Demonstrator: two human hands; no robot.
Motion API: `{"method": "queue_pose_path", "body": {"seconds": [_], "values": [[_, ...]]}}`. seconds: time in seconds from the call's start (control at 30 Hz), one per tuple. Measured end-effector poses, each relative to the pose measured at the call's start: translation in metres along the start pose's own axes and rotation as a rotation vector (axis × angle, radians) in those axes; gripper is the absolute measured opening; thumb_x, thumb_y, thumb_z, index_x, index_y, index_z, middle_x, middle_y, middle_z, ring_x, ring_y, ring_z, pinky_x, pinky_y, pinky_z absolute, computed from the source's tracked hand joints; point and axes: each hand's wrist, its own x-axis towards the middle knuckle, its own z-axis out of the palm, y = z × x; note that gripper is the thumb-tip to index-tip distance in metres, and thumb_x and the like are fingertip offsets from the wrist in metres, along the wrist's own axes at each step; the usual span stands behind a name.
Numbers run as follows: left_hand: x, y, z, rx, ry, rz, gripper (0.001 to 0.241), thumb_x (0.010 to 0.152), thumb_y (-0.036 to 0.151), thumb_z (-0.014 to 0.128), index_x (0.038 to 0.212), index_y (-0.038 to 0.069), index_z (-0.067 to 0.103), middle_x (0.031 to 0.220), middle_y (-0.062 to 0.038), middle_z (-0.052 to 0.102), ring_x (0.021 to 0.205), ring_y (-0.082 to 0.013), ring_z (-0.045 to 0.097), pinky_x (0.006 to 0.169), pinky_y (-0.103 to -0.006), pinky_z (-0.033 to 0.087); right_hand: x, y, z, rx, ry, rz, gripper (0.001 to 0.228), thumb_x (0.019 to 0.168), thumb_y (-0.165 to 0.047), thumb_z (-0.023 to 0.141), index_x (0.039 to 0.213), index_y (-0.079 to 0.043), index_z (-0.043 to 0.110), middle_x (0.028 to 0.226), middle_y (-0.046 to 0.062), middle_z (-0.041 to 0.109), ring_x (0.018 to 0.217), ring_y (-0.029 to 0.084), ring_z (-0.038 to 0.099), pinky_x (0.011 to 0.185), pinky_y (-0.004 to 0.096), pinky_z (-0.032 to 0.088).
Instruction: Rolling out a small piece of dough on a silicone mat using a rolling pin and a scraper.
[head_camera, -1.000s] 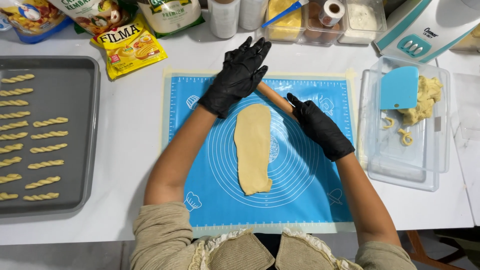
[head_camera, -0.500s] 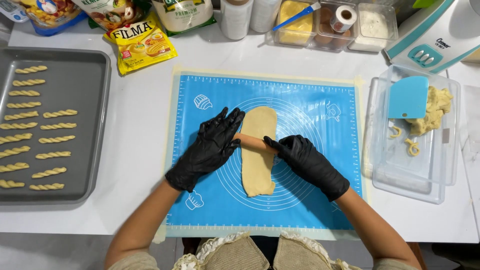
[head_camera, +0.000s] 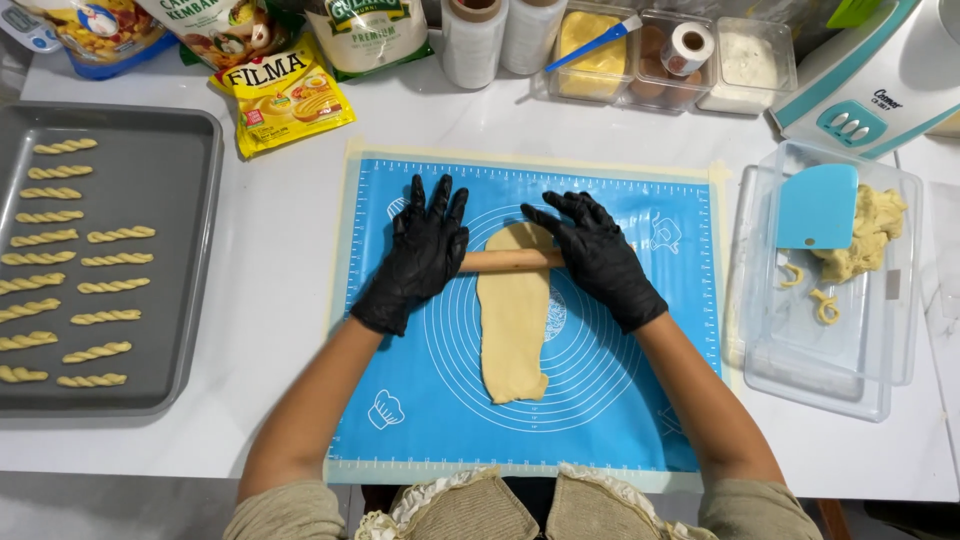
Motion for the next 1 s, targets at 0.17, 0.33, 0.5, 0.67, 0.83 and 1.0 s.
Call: {"method": "queue_pose_path", "body": {"seconds": [0.17,0.33,0.5,0.67,0.83,1.0], "values": [[0.038,0.01,-0.023,-0.091,-0.063,0.223,0.078,0.103,0.05,0.042,0.169,0.022,0.011,0.175,-0.005,0.009,0.161,-0.0291,0.011,0.113,-0.0477,0.023,0.041,0.019,0.041,-0.162,0.21,0.161,0.056,0.106,-0.028,0.045,0.156,-0.052,0.041,0.156,-0.002,0.042,0.137,0.037,0.05,0.089,0.054,0.057],[0.04,0.025,-0.013,-0.234,-0.043,0.287,0.056,0.112,0.036,0.032,0.166,0.024,0.024,0.173,0.001,0.02,0.159,-0.0246,0.018,0.118,-0.0457,0.018,0.068,0.039,0.043,-0.086,0.341,0.066,0.05,0.109,-0.026,0.048,0.154,-0.046,0.047,0.146,0.001,0.048,0.131,0.035,0.053,0.08,0.054,0.06],[0.088,0.0,0.056,-0.191,0.022,0.176,0.055,0.113,0.042,0.031,0.166,0.03,0.025,0.173,0.009,0.018,0.159,-0.0137,0.02,0.119,-0.044,0.018,0.109,0.086,0.061,-0.042,0.351,0.032,0.057,0.106,-0.019,0.058,0.155,-0.046,0.046,0.141,-0.001,0.047,0.127,0.034,0.052,0.075,0.058,0.061],[0.118,-0.018,0.118,-0.242,0.224,0.08,0.054,0.106,0.056,0.044,0.157,0.038,0.043,0.161,0.008,0.045,0.15,-0.018,0.039,0.115,-0.0464,0.026,0.073,0.057,-0.006,0.22,0.1,-0.001,0.054,0.109,-0.025,0.048,0.16,-0.033,0.036,0.129,0.009,0.052,0.119,0.041,0.056,0.086,0.062,0.055],[0.103,-0.047,0.14,-0.201,0.314,0.081,0.059,0.098,0.07,0.046,0.15,0.043,0.052,0.153,0.012,0.053,0.144,-0.0168,0.042,0.11,-0.0421,0.028,0.029,0.072,0.003,0.058,-0.049,0.011,0.059,0.098,-0.025,0.064,0.155,-0.027,0.044,0.125,0.011,0.057,0.118,0.04,0.058,0.085,0.06,0.059],[0.087,0.016,0.029,-0.936,0.632,-0.136,0.06,0.106,0.063,0.036,0.155,0.031,0.052,0.158,0.005,0.05,0.154,-0.0192,0.032,0.124,-0.0398,0.019,0.0,0.05,0.003,-0.025,-0.017,0.027,0.037,0.103,-0.023,0.063,0.138,-0.018,0.051,0.112,0.01,0.05,0.11,0.041,0.059,0.073,0.056,0.06]]}}
